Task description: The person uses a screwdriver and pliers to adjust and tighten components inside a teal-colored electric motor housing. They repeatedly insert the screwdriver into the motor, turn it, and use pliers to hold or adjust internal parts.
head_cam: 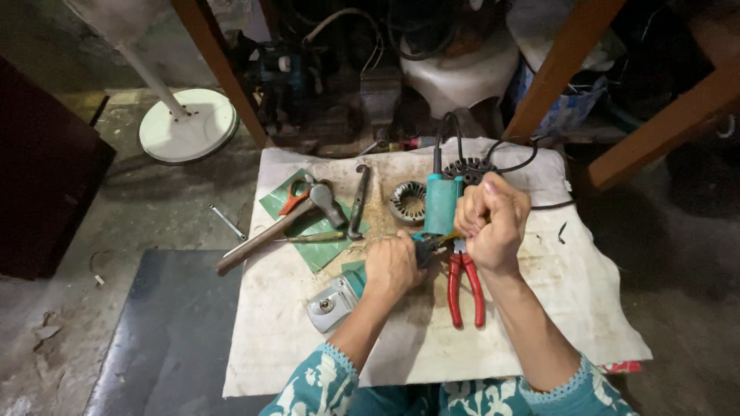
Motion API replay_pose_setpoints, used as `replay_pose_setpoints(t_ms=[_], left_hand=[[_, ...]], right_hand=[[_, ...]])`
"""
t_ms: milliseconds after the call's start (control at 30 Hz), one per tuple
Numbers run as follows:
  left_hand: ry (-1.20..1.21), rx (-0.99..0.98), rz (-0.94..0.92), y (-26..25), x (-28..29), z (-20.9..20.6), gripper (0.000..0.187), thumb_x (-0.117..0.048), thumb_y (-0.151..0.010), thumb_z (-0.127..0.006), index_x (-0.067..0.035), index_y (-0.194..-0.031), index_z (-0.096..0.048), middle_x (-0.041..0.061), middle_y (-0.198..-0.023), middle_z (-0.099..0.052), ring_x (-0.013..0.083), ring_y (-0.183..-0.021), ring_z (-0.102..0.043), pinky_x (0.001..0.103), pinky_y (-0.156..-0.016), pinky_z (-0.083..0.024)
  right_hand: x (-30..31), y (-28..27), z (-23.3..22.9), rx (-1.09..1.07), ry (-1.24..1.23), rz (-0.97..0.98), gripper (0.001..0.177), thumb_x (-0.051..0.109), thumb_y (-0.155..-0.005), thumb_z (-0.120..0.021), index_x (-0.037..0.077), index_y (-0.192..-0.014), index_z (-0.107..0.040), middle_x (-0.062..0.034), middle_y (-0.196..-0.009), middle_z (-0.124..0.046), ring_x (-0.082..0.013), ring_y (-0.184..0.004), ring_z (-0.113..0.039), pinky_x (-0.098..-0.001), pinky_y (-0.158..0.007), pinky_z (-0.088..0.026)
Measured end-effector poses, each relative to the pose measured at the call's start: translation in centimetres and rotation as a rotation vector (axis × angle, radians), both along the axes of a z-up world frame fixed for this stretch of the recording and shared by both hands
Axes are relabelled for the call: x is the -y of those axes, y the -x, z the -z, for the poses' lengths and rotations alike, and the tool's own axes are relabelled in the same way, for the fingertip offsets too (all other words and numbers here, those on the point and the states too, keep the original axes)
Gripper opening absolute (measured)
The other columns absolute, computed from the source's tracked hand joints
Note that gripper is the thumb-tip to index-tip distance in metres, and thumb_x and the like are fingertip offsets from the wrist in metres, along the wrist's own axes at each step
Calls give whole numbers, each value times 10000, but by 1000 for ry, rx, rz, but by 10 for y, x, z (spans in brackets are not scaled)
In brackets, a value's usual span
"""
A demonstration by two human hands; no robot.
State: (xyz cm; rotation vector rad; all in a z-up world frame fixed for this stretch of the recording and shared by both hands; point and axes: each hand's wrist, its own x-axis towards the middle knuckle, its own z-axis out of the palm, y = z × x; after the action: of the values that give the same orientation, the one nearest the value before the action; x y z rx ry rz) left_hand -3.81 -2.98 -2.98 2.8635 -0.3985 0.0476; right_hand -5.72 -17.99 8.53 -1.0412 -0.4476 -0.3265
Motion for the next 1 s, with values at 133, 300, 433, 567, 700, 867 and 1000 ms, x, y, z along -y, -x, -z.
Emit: replay_pose_setpoints(t_ms=[133,300,433,567,700,867,1000], left_hand=[[-55,13,17,-1,1,1,850,-578,-688,-855,77,-1171,-610,159,-851,-736,300,-802,-745,398,-707,-590],[-75,29,40,-1,-2,-2,752,-557,-722,-847,43,-1119,-629,143,-845,-745,295,-795,-747,398,-704,-592],[-13,-56,-11,-1,3,-4,766,-584,-685,-849,33,-1067,-606,145,-841,-739,288,-781,-752,398,-689,-597],[-16,-38,-6,-1,0,-9,761,-603,-702,-840,31,-1049,-602,142,-811,-743,291,-764,-753,396,-681,-592],[6,-40,-4,-2,-5,-11,691,-671,-713,-821,-34,-928,-665,165,-836,-731,309,-784,-741,412,-709,-579],[-5,-2,-10,6,4,-13,745,-627,-688,-832,14,-1006,-625,127,-819,-734,277,-769,-744,386,-681,-591],[-46,-16,19,3,1,-17,753,-607,-710,-835,24,-1056,-614,137,-839,-739,280,-790,-744,384,-692,-591]], right_hand=[[-15,3,6,90,134,-18,354,161,-1058,-422,91,-721,-338,0,-570,-325,-100,-478,-254,-302,-447,-235],[-9,-3,4,98,99,-72,323,155,-1011,-434,101,-713,-319,3,-574,-312,-89,-474,-232,-292,-422,-233],[-2,1,3,-25,-63,105,387,199,-1075,-404,113,-711,-309,9,-554,-299,-92,-438,-242,-279,-400,-232],[-20,-2,0,-48,-9,244,385,212,-1074,-415,115,-715,-312,-3,-553,-299,-104,-436,-262,-292,-405,-247],[-10,-8,-5,-42,-37,203,365,205,-1052,-389,112,-705,-323,8,-535,-279,-89,-419,-253,-280,-371,-236],[10,-17,2,9,96,-63,345,154,-1021,-381,106,-683,-328,-9,-529,-302,-96,-428,-253,-288,-389,-242],[26,-31,-1,-11,95,-365,341,138,-986,-420,101,-661,-326,-11,-524,-304,-102,-453,-245,-298,-412,-234]])
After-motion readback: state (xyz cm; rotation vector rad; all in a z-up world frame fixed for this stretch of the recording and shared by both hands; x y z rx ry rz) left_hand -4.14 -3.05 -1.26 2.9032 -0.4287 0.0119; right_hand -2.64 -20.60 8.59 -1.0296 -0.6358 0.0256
